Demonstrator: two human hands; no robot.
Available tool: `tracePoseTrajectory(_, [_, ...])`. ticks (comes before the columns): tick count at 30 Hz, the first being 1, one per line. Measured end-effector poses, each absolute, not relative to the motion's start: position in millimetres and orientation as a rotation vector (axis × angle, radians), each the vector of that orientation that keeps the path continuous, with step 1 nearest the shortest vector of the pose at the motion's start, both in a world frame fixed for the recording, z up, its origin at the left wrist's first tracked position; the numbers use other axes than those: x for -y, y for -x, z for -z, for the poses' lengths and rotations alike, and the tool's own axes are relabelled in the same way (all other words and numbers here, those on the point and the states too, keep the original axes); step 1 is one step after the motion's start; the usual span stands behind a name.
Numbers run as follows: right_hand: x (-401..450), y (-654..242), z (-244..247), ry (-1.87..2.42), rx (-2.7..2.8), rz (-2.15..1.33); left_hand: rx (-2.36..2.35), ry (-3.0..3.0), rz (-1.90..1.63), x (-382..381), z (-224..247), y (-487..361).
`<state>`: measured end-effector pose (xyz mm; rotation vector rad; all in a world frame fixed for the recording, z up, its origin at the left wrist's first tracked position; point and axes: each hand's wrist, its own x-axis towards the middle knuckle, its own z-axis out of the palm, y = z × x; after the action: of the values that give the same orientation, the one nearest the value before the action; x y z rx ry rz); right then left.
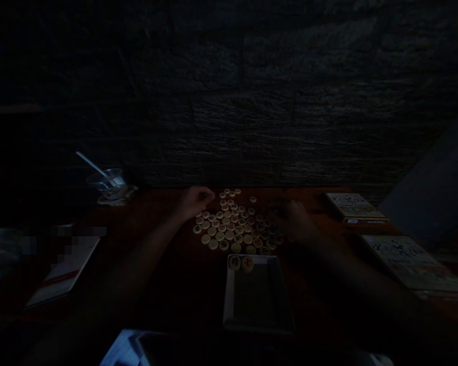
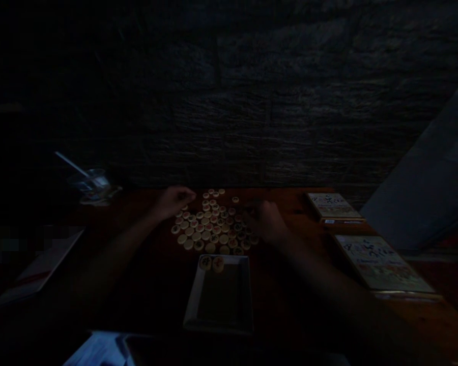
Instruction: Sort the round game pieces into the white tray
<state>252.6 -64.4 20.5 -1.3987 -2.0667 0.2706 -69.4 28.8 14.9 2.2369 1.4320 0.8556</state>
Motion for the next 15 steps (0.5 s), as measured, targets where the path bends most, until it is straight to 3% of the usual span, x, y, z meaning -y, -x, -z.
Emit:
tracePoseTrajectory(8, [60, -264, -17, 1.460, 1.989, -0.304, -1.073, -2.576, -0.468, -35, -25, 10])
tracePoseTrajectory(15, [60, -265, -19, 1.406, 2.011, -0.326, -0.981, -2.567, -0.425, -39, -27, 7])
